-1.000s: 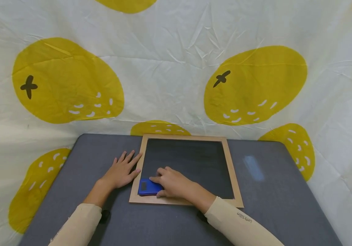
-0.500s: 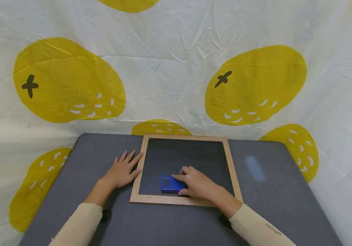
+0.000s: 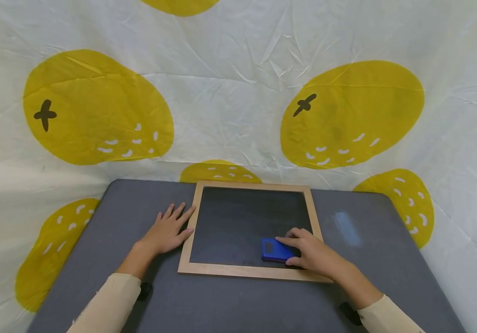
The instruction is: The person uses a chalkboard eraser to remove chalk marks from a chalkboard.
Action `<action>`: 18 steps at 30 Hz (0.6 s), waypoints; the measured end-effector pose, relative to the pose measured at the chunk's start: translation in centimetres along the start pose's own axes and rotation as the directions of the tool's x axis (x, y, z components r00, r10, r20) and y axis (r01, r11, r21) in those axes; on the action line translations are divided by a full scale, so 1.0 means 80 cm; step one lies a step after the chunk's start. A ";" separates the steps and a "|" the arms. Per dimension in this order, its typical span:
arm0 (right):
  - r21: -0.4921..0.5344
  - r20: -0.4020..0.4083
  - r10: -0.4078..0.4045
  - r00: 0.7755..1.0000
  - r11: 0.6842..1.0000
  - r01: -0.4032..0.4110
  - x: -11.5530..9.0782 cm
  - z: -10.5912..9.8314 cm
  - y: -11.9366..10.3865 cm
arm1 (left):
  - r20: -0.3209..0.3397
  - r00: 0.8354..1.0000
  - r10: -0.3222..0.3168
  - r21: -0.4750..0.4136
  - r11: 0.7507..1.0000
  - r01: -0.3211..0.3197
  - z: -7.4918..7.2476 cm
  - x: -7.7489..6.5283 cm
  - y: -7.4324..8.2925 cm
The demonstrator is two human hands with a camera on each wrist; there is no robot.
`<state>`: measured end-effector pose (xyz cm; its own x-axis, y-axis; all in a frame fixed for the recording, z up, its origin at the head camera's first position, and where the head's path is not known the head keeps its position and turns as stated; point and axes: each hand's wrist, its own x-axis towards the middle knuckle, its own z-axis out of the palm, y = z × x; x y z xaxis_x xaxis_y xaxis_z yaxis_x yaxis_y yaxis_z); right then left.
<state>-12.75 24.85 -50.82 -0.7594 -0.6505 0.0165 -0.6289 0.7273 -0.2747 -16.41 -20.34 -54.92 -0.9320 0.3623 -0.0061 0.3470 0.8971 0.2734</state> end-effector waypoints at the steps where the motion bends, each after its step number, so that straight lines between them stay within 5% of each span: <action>1: 0.006 0.001 0.005 1.000 1.000 -0.005 -0.005 -0.002 0.006 | 0.001 1.000 -0.002 0.002 1.000 0.002 0.000 0.000 0.000; 9: 0.008 -0.010 0.035 0.999 0.999 -0.035 -0.033 -0.010 0.040 | 0.001 1.000 -0.010 0.004 1.000 0.010 -0.003 -0.001 0.003; 18: 0.014 -0.034 0.039 0.999 0.999 -0.039 -0.033 -0.008 0.041 | -0.002 1.000 -0.003 0.003 1.000 0.003 -0.003 0.001 0.001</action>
<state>-12.95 29.11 -51.15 -0.7888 -0.6135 0.0381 -0.5965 0.7490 -0.2883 -16.44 -20.32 -54.69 -0.9334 0.3587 -0.0048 0.3441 0.8991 0.2705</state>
